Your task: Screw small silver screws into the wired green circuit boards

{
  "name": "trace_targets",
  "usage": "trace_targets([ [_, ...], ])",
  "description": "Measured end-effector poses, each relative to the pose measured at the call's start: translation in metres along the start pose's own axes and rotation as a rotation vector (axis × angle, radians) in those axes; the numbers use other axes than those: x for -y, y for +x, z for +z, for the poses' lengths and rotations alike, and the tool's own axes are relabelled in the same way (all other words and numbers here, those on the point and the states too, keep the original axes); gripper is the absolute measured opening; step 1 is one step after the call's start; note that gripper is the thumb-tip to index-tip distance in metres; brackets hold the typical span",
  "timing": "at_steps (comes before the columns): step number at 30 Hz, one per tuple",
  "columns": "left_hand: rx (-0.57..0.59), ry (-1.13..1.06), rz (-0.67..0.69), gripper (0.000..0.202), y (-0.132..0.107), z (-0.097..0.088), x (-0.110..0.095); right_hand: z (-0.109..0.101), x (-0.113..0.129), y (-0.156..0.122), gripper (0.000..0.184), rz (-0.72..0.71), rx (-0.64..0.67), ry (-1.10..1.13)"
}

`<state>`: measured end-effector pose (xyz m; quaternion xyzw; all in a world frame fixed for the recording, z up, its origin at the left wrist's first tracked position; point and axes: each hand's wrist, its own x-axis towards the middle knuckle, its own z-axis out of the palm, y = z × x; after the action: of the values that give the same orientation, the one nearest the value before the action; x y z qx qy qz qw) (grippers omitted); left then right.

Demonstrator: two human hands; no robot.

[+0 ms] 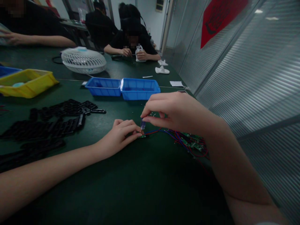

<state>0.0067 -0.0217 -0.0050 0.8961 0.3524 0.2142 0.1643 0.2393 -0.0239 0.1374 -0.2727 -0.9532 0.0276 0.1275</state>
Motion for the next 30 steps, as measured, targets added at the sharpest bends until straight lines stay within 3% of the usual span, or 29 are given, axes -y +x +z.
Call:
trace_targets([
  [6, 0.042, -0.017, -0.073, 0.029, 0.002, 0.006, -0.002, 0.011, 0.000, 0.004, 0.020, 0.160, 0.029, -0.180],
  [11, 0.077, 0.021, -0.097, 0.039, 0.001, 0.010, 0.000, 0.021, -0.003, 0.009, 0.035, 0.222, 0.063, -0.252],
  [15, 0.076, 0.059, -0.075, 0.034, 0.000, 0.008, -0.003, 0.027, -0.002, 0.009, 0.053, 0.245, 0.058, -0.312],
  [20, 0.089, 0.127, -0.043, 0.022, 0.001, 0.007, -0.006, 0.038, -0.003, -0.003, 0.062, 0.249, 0.029, -0.378],
  [24, 0.109, 0.157, -0.020, 0.017, 0.002, 0.006, -0.007, 0.050, -0.010, -0.014, 0.050, 0.301, -0.051, -0.352],
  [26, 0.112, 0.156, -0.018, 0.017, 0.003, 0.006, -0.007, 0.055, -0.013, -0.016, 0.038, 0.251, -0.110, -0.259],
  [30, 0.121, 0.144, -0.012, 0.016, 0.003, 0.006, -0.005, 0.061, -0.011, -0.019, 0.034, 0.124, -0.190, -0.008],
])
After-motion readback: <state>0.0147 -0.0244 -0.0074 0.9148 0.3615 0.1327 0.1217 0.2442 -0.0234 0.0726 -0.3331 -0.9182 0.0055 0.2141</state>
